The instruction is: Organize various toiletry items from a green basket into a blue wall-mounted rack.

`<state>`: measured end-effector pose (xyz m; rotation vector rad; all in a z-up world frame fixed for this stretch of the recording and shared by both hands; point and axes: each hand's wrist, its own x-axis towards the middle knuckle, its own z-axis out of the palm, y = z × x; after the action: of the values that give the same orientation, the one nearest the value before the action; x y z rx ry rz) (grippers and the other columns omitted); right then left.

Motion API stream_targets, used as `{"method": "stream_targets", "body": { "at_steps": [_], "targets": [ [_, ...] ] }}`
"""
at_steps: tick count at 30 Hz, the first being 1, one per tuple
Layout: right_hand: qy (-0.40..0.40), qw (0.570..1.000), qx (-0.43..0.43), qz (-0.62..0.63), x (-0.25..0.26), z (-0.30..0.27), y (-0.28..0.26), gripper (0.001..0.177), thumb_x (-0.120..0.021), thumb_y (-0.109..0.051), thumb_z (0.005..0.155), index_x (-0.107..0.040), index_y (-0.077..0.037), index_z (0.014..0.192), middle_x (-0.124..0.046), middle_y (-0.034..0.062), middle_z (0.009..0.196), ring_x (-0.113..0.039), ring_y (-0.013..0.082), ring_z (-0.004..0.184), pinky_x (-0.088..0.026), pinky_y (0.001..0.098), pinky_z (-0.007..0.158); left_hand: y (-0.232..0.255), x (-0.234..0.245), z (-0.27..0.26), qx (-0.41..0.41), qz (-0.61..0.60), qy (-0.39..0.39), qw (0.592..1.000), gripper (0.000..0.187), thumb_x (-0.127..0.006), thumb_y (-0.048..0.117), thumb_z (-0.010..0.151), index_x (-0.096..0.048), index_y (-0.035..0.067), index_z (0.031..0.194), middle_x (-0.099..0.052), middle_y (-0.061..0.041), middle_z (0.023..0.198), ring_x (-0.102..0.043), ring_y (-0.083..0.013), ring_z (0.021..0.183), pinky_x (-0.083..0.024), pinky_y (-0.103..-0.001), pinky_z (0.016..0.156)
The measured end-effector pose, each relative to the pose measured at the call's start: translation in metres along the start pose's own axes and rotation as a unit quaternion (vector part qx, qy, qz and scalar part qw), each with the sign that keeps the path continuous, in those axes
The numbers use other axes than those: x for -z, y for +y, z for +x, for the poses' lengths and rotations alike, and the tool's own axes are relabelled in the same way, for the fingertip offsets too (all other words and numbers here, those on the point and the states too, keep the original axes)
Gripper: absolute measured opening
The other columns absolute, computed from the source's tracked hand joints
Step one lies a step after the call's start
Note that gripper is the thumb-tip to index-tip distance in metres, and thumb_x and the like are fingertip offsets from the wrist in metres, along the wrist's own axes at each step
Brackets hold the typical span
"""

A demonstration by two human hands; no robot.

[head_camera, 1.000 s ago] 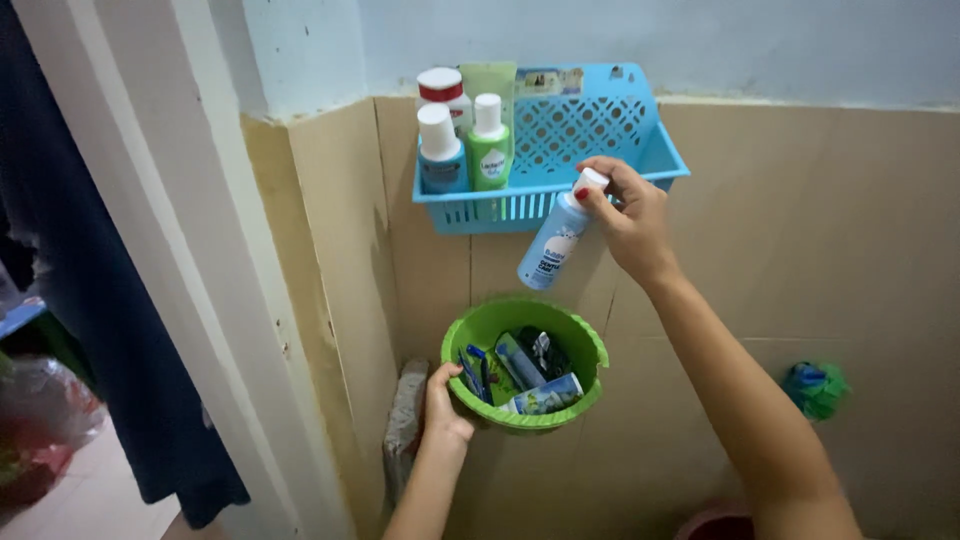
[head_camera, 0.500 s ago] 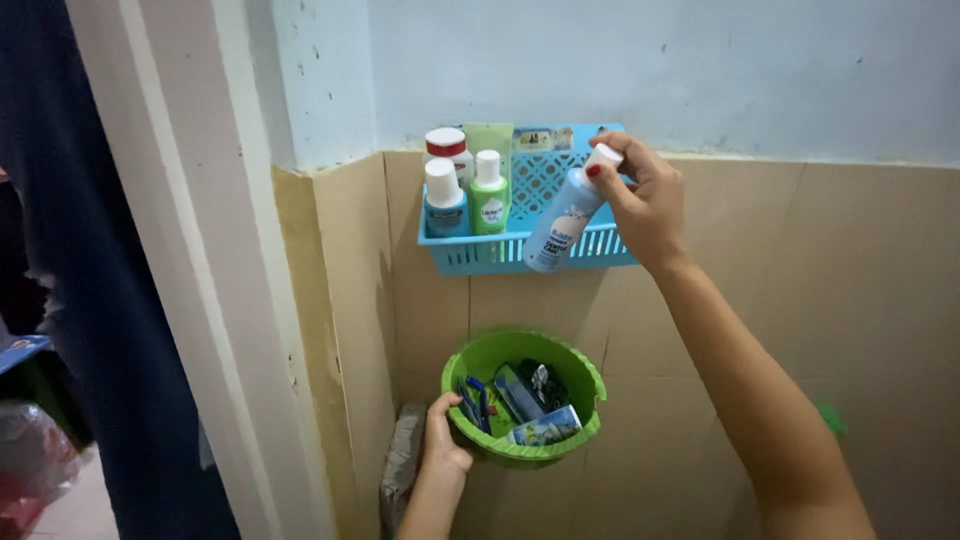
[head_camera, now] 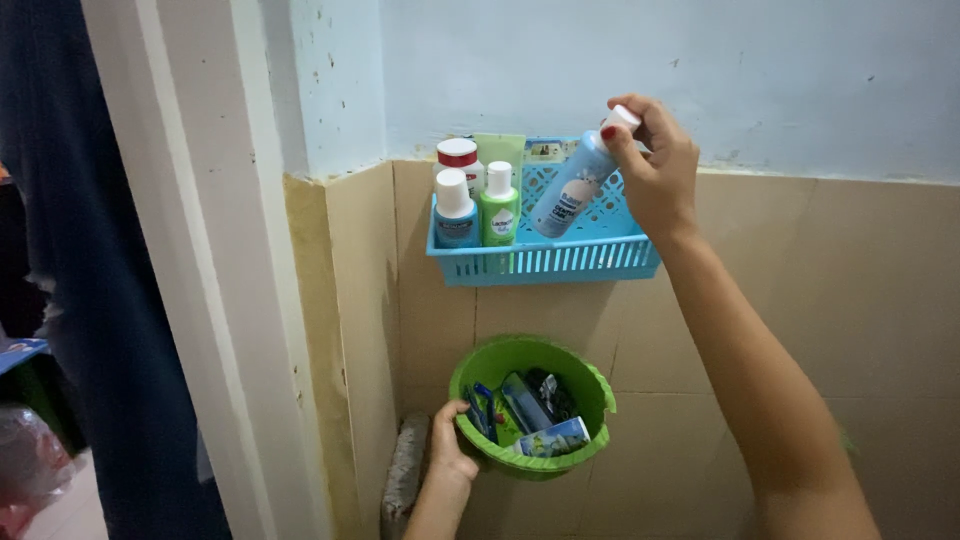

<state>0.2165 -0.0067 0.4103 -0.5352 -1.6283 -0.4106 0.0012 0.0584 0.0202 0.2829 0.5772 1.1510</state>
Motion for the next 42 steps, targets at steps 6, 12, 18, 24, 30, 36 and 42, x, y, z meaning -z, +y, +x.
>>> {"method": "stream_targets", "body": {
  "at_steps": [6, 12, 18, 24, 30, 36, 42],
  "targets": [
    [0.003, 0.999, -0.029, -0.015, -0.02, 0.005, 0.009, 0.021, -0.068, -0.015, 0.104, -0.07, -0.004, 0.123, -0.073, 0.0059, 0.101, -0.071, 0.012, 0.093, -0.056, 0.027, 0.078, 0.002, 0.001, 0.009, -0.013, -0.011, -0.004, 1.0, 0.049, -0.068, 0.032, 0.07, -0.071, 0.008, 0.112, -0.071, -0.013, 0.117, -0.063, -0.0331, 0.106, -0.05, -0.053, 0.097],
    [-0.025, 0.999, -0.029, -0.025, -0.037, 0.003, 0.028, 0.022, -0.069, -0.014, 0.104, -0.069, -0.005, 0.123, -0.074, 0.0059, 0.105, -0.073, 0.0127, 0.098, -0.06, 0.0288, 0.079, 0.002, 0.005, 0.02, -0.015, -0.025, -0.008, 1.0, 0.049, -0.067, 0.033, 0.07, -0.072, 0.008, 0.113, -0.072, -0.014, 0.113, -0.063, -0.0348, 0.105, -0.05, -0.052, 0.097],
    [-0.059, 0.996, -0.06, 0.021, -0.05, -0.006, 0.04, 0.027, -0.069, -0.013, 0.102, -0.068, -0.003, 0.127, -0.073, 0.0068, 0.108, -0.069, 0.0124, 0.098, -0.062, 0.0296, 0.081, 0.006, 0.009, 0.023, -0.009, -0.049, -0.062, 0.997, 0.048, -0.066, 0.03, 0.071, -0.071, 0.007, 0.114, -0.072, -0.013, 0.113, -0.064, -0.0352, 0.104, -0.052, -0.052, 0.096],
    [-0.094, 0.994, -0.063, -0.007, -0.059, -0.012, 0.042, 0.027, -0.069, -0.013, 0.101, -0.069, -0.004, 0.126, -0.074, 0.0064, 0.104, -0.067, 0.011, 0.093, -0.06, 0.0286, 0.078, 0.012, -0.003, 0.007, -0.009, -0.018, 0.01, 1.0, 0.05, -0.065, 0.032, 0.073, -0.07, 0.008, 0.116, -0.07, -0.016, 0.115, -0.063, -0.0357, 0.105, -0.051, -0.053, 0.094],
    [-0.126, 0.99, -0.067, 0.012, -0.063, -0.014, 0.044, 0.026, -0.067, -0.014, 0.103, -0.068, -0.005, 0.127, -0.073, 0.0063, 0.102, -0.067, 0.0112, 0.092, -0.059, 0.0298, 0.077, 0.012, 0.0, 0.011, 0.017, -0.042, -0.041, 0.998, 0.052, -0.066, 0.032, 0.07, -0.07, 0.007, 0.115, -0.07, -0.015, 0.115, -0.063, -0.0356, 0.104, -0.05, -0.054, 0.095],
    [-0.141, 0.987, -0.064, 0.039, -0.069, -0.017, 0.051, 0.028, -0.068, -0.015, 0.102, -0.067, -0.005, 0.128, -0.074, 0.008, 0.112, -0.069, 0.0134, 0.097, -0.059, 0.0306, 0.083, 0.009, 0.004, 0.018, -0.007, -0.034, -0.017, 0.999, 0.052, -0.068, 0.032, 0.07, -0.07, 0.008, 0.116, -0.069, -0.014, 0.117, -0.062, -0.0343, 0.107, -0.049, -0.05, 0.097],
    [-0.163, 0.981, -0.107, 0.004, -0.07, -0.018, 0.043, 0.033, -0.068, -0.019, 0.1, -0.067, -0.005, 0.13, -0.075, 0.0094, 0.111, -0.072, 0.0169, 0.096, -0.058, 0.0327, 0.085, 0.01, -0.001, 0.01, -0.017, -0.029, -0.012, 0.999, 0.052, -0.069, 0.031, 0.07, -0.07, 0.009, 0.117, -0.069, -0.012, 0.12, -0.062, -0.0337, 0.109, -0.049, -0.05, 0.098]
  ]
}}
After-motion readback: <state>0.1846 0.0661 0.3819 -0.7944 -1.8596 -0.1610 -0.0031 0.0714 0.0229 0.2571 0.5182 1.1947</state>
